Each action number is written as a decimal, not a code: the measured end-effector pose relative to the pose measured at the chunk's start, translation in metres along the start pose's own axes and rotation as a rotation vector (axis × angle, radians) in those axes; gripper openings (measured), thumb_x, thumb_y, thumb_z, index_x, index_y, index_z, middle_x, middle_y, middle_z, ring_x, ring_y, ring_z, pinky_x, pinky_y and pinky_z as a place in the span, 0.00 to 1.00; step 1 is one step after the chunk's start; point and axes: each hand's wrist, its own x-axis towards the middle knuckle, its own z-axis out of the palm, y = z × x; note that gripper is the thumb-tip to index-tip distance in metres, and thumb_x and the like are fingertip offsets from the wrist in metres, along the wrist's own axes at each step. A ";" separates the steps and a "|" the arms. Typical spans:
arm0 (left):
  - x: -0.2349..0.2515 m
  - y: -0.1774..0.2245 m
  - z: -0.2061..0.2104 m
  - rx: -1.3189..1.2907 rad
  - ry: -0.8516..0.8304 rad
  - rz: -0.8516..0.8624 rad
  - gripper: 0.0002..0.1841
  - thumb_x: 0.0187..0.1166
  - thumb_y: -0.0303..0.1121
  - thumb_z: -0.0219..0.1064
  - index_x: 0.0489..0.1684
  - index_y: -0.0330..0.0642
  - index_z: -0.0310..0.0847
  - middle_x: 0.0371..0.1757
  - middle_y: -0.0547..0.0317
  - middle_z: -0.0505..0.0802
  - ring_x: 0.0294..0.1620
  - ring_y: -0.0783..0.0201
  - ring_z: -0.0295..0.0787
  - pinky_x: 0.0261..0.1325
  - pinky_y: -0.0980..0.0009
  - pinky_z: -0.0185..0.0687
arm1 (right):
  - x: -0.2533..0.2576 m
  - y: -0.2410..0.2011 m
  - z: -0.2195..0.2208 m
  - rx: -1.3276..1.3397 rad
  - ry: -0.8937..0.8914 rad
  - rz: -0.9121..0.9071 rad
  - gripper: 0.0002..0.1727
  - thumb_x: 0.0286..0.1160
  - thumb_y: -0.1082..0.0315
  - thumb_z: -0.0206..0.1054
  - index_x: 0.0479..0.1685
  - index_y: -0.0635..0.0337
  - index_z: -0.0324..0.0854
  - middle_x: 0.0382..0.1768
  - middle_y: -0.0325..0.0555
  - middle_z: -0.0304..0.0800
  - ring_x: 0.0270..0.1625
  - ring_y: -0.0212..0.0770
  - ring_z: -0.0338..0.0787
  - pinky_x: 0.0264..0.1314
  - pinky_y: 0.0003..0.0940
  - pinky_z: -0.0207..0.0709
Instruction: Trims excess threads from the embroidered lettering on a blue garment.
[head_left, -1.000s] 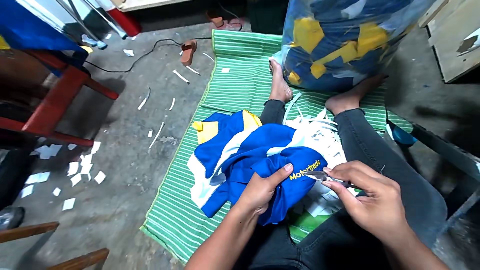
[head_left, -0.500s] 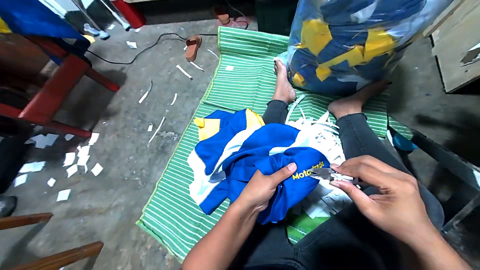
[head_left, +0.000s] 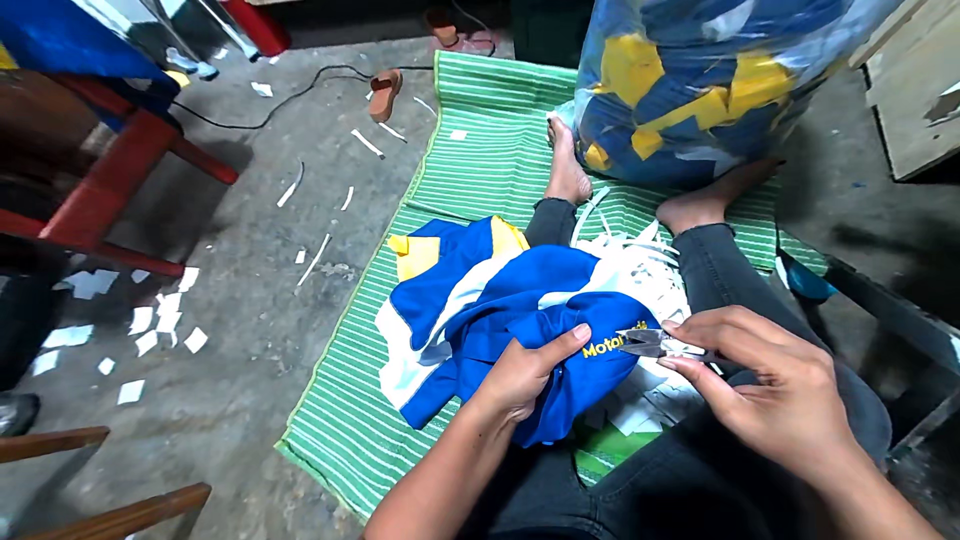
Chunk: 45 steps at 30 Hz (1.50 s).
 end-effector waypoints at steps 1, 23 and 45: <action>0.000 0.001 0.000 0.000 -0.001 -0.004 0.05 0.83 0.22 0.62 0.46 0.38 0.83 0.39 0.60 0.95 0.45 0.71 0.93 0.58 0.71 0.89 | 0.000 0.001 0.001 0.026 0.001 0.006 0.16 0.78 0.51 0.70 0.48 0.53 0.95 0.47 0.42 0.95 0.49 0.32 0.90 0.52 0.30 0.80; -0.002 -0.002 -0.007 0.027 -0.050 -0.024 0.06 0.81 0.22 0.63 0.46 0.39 0.84 0.40 0.61 0.95 0.46 0.71 0.93 0.59 0.70 0.89 | 0.013 0.016 -0.002 0.092 -0.088 -0.066 0.14 0.77 0.52 0.70 0.49 0.47 0.96 0.50 0.34 0.95 0.53 0.30 0.87 0.58 0.36 0.74; -0.003 0.001 -0.005 0.007 -0.031 -0.020 0.06 0.81 0.21 0.62 0.46 0.39 0.84 0.40 0.60 0.96 0.45 0.71 0.94 0.58 0.71 0.89 | 0.009 0.013 -0.001 0.073 -0.061 -0.077 0.15 0.78 0.52 0.70 0.48 0.50 0.96 0.49 0.37 0.95 0.51 0.31 0.87 0.57 0.36 0.75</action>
